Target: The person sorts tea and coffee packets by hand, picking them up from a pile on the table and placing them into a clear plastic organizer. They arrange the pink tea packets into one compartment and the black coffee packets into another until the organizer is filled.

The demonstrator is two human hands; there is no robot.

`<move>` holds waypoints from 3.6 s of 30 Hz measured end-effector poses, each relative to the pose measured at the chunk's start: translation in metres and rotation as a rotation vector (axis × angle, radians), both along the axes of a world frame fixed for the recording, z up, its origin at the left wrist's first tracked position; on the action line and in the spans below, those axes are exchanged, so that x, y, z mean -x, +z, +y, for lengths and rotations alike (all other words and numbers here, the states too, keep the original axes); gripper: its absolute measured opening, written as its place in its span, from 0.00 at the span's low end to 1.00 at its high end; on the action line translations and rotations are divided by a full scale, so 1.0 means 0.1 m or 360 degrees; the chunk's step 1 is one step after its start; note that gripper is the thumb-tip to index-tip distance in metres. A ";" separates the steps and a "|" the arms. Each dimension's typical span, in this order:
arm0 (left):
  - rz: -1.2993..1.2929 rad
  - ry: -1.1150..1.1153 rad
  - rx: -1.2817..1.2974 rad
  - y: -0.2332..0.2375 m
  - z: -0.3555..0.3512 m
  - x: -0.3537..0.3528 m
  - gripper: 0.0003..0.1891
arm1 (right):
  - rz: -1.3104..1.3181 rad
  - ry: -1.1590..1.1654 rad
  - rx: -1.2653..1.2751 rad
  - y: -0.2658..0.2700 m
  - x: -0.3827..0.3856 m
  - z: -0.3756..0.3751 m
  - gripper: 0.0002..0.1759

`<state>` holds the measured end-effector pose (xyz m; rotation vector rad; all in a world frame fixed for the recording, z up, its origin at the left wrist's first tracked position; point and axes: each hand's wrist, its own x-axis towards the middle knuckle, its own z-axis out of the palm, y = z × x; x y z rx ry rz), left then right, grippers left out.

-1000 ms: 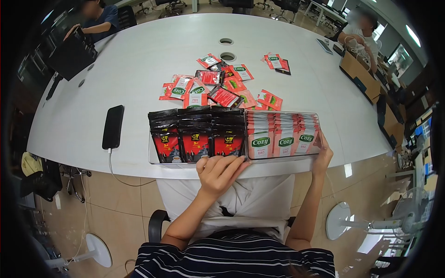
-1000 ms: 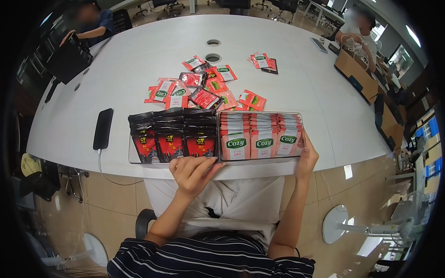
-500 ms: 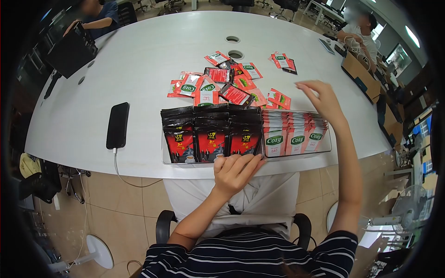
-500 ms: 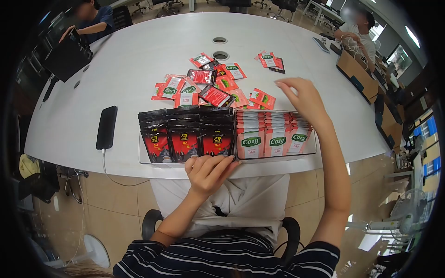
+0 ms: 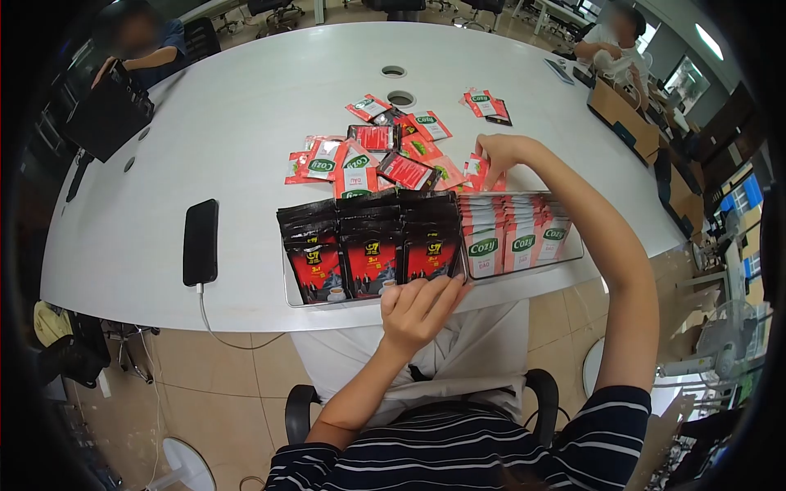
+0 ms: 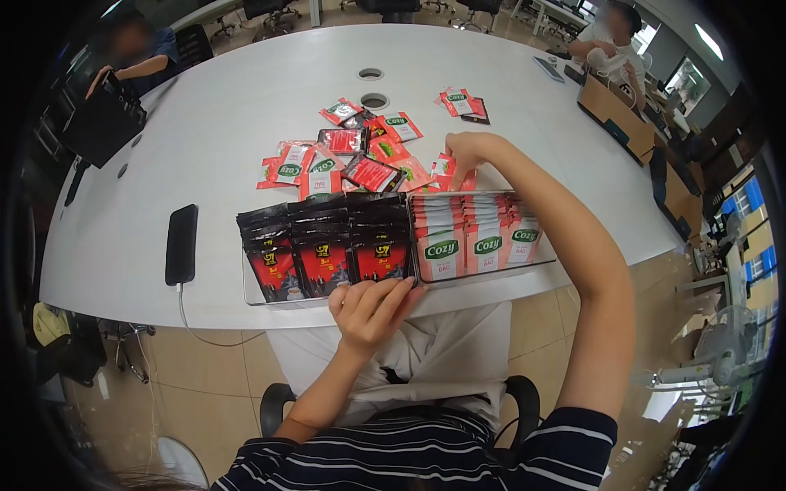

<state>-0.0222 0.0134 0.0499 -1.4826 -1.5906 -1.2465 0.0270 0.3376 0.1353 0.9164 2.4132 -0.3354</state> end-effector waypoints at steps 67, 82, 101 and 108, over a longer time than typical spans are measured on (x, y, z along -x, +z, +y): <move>0.0006 0.0004 0.0016 0.05 -0.02 -0.03 0.15 | 0.0434 0.0383 -0.0077 -0.08 -0.36 -0.19 0.26; 0.0011 0.0007 0.0003 0.05 -0.02 -0.03 0.15 | 0.1932 -0.0257 0.0091 0.55 -0.62 -0.83 0.11; -0.2750 -0.1368 -0.0380 0.27 -0.30 -0.37 0.16 | 0.2197 0.1063 -0.0960 -0.20 -1.04 -2.44 0.15; -0.2514 -0.1196 -0.0477 0.26 -0.37 -0.29 0.16 | 0.2722 0.0007 -0.0620 -0.24 -1.21 -2.24 0.15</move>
